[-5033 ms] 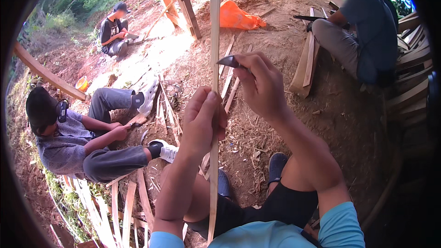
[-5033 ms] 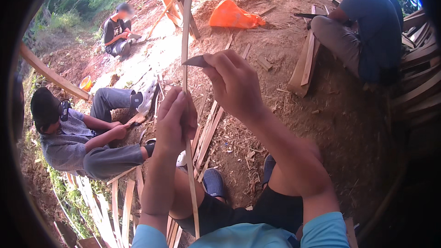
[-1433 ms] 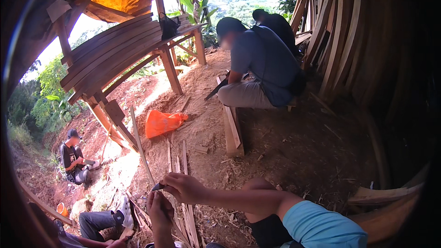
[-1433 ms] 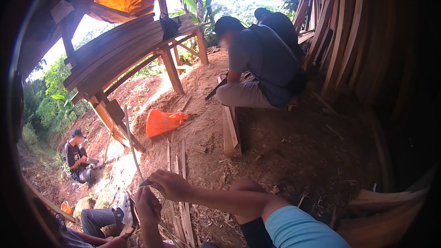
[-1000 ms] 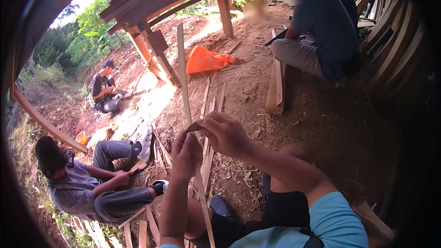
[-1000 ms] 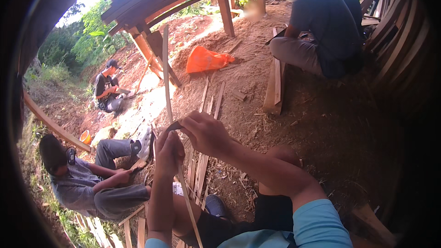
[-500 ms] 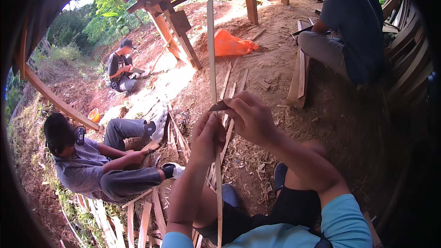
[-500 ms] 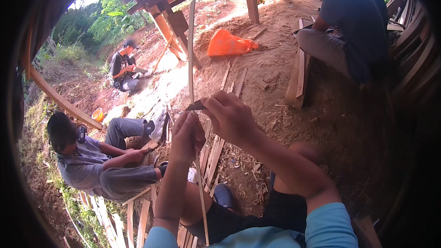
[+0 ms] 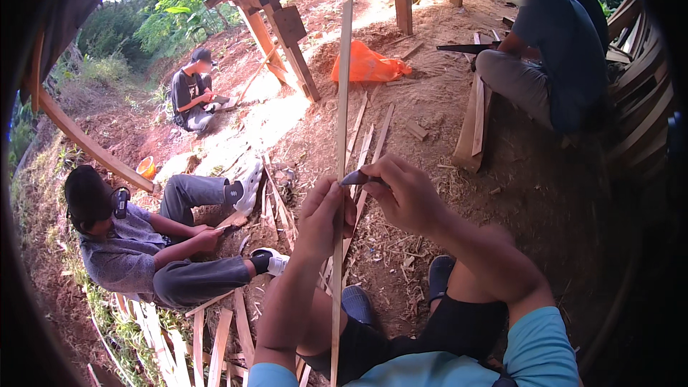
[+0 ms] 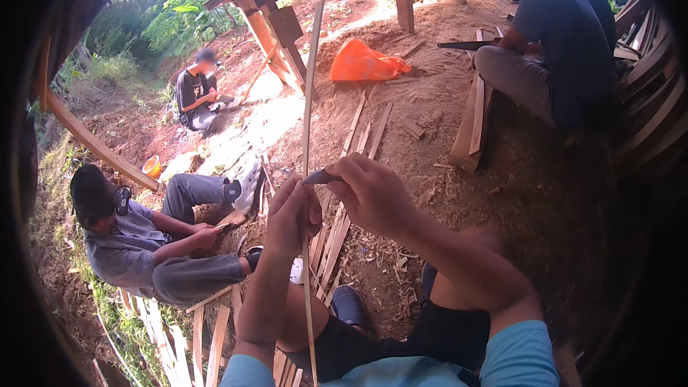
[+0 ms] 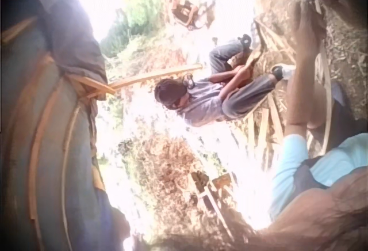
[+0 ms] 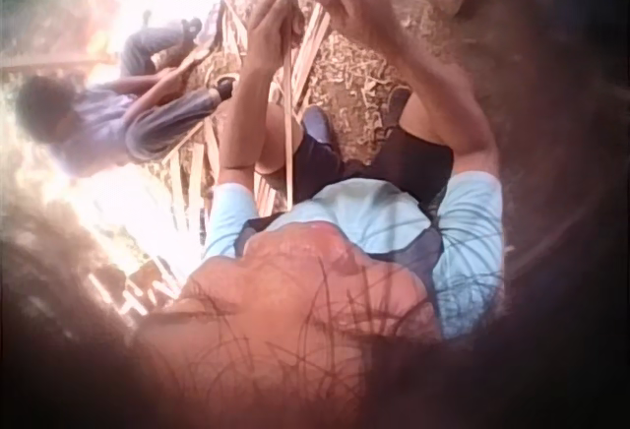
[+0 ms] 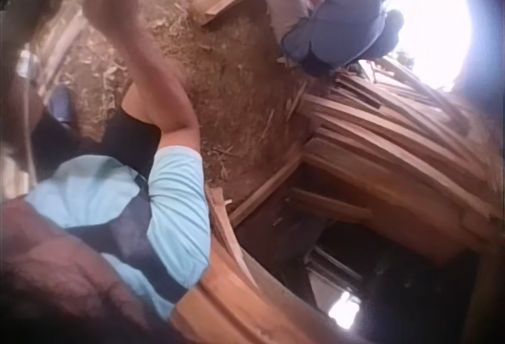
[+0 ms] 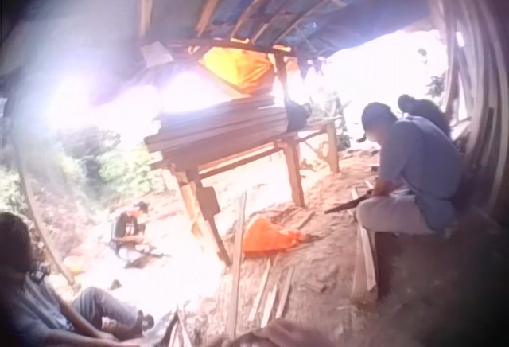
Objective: The person sits on the ground and uses a small knife to shave thin strips off a long, thin piece of wood. They hold the wood vertically and repeatedly scrape the blade along its length to remove thin layers.
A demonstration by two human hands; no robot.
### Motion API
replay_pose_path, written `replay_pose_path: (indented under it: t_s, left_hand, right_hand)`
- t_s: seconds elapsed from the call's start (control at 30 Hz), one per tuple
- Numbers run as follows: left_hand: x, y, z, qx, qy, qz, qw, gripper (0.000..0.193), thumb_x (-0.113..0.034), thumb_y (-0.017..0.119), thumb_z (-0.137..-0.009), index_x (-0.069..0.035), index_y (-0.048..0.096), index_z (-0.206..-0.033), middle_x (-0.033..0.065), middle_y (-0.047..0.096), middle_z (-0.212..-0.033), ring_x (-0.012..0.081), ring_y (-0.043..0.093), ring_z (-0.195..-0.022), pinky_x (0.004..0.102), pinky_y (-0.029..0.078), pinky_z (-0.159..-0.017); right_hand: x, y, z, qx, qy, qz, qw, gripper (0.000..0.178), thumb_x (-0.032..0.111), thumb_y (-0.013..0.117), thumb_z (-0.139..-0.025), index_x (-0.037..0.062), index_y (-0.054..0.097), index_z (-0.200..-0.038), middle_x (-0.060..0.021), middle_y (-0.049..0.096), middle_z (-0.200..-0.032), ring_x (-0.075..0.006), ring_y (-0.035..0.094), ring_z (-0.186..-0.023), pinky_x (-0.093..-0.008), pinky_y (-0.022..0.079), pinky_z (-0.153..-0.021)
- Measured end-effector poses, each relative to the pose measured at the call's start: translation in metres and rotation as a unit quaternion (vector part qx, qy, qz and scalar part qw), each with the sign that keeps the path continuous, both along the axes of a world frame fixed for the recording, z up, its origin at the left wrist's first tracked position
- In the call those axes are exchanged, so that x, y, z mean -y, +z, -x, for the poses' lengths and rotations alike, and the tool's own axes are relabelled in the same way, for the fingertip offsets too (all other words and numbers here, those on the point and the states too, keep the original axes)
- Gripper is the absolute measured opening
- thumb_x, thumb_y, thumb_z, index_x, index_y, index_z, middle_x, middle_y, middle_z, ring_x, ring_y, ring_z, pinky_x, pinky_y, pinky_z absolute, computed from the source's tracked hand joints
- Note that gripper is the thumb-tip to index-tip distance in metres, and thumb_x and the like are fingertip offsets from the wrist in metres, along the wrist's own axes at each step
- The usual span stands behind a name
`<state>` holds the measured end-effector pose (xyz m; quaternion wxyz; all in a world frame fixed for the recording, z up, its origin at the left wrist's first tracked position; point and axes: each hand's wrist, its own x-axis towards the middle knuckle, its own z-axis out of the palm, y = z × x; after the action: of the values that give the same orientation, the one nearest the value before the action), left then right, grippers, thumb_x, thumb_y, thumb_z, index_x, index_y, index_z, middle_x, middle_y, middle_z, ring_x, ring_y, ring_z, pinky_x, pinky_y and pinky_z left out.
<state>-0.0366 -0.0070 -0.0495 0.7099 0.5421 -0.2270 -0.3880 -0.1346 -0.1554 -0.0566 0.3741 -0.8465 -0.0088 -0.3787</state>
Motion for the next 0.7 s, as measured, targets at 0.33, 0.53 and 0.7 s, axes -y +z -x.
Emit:
replay_pose_path:
  t_s: [0.33,0.53,0.7]
  left_hand:
    - [0.023,-0.016,0.007,-0.037,0.012,0.072,0.997,0.026,-0.032,0.038,-0.098,-0.010,0.049,-0.090,0.0016,0.047,-0.057,0.0075,0.037,-0.039,0.0201,0.028,-0.036]
    - [0.010,-0.005,0.000,-0.010,0.081,-0.016,0.997,0.029,-0.035,0.037,-0.099,-0.013,0.048,-0.084,-0.0037,0.043,-0.055,0.0036,0.033,-0.041,0.0184,0.022,-0.037]
    - [0.015,-0.005,-0.002,0.056,0.028,0.008,0.998,0.029,-0.033,0.036,-0.100,-0.009,0.048,-0.088,-0.0027,0.041,-0.058,0.0060,0.031,-0.045,0.0223,0.024,-0.041]
  right_hand:
    - [0.007,-0.015,0.006,-0.059,-0.036,-0.134,0.989,0.029,0.017,0.057,-0.090,0.0023,0.044,-0.111,-0.0158,0.057,-0.084,-0.0265,0.060,-0.068,-0.0337,0.046,-0.059]
    - [-0.019,-0.016,-0.013,-0.107,0.032,-0.296,0.949,0.029,0.018,0.055,-0.091,0.0013,0.044,-0.112,-0.0138,0.060,-0.082,-0.0249,0.060,-0.071,-0.0368,0.046,-0.064]
    - [-0.015,-0.008,0.005,-0.102,0.014,-0.271,0.957,0.024,0.012,0.054,-0.090,0.0048,0.047,-0.112,-0.0041,0.053,-0.094,-0.0095,0.048,-0.078,-0.0257,0.043,-0.069]
